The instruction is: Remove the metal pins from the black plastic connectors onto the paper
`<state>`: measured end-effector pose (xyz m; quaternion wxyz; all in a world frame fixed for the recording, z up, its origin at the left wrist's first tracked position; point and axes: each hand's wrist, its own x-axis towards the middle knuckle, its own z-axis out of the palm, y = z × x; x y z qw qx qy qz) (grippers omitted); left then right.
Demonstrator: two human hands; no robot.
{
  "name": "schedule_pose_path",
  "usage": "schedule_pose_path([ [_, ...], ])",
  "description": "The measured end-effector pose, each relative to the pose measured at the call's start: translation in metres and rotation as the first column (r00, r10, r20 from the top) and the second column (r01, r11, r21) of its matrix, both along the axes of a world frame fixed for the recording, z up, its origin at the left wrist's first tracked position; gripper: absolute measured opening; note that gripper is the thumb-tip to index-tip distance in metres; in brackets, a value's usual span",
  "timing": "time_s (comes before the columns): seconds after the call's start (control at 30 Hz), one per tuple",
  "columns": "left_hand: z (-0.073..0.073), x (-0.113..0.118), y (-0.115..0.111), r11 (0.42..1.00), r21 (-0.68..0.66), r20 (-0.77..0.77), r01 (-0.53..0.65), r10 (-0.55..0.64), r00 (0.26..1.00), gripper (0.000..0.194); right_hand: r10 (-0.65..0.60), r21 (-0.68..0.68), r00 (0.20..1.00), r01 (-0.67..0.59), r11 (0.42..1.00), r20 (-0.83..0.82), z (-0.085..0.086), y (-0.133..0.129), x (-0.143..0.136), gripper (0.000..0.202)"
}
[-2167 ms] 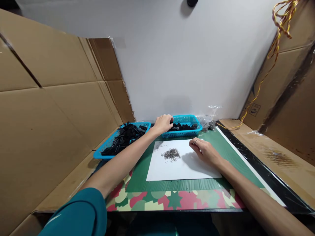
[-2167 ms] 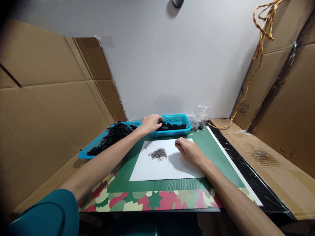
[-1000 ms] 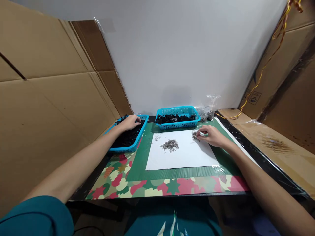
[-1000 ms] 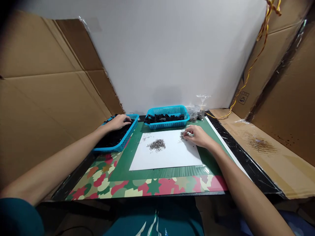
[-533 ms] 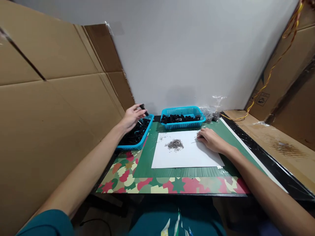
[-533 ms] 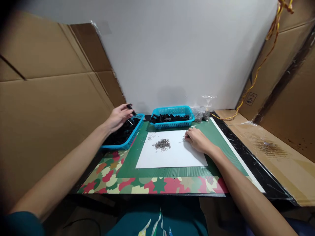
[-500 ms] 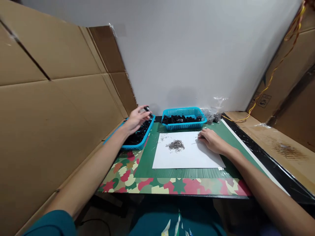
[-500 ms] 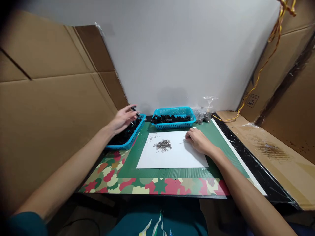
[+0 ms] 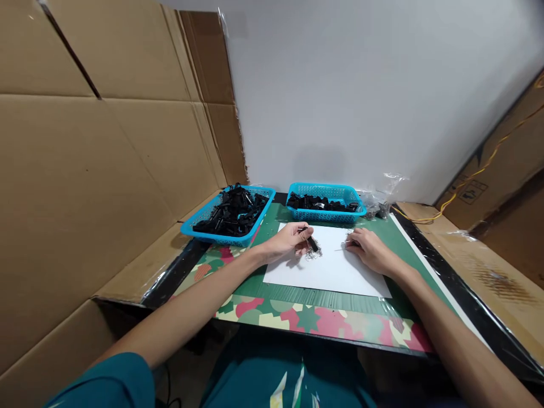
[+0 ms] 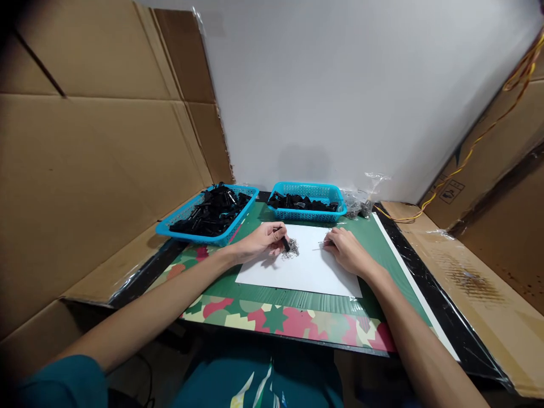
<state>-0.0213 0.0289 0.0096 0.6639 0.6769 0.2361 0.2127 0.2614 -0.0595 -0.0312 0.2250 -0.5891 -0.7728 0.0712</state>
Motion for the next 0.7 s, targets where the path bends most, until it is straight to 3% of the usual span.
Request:
schedule_pose_path([
  [0.17,-0.011,0.007,-0.008,0.999,-0.014,0.081,-0.047,0.048,0.996,0.062,-0.052,0.005,0.998,0.052,0.999,-0.040,0.001,-0.001,-0.001,0.013],
  [0.47,-0.009,0.005,-0.011,0.999,-0.041,0.116,0.030,-0.025,0.993,0.050,-0.070,-0.055,0.996,0.067,0.996,-0.059,0.011,-0.003,-0.003,0.010],
  [0.7,-0.004,0.006,-0.017,0.993,0.119,0.068,0.005,-0.013,0.998,0.051,-0.026,0.013,0.967,0.030,0.999,-0.252,0.014,-0.004,-0.001,0.012],
])
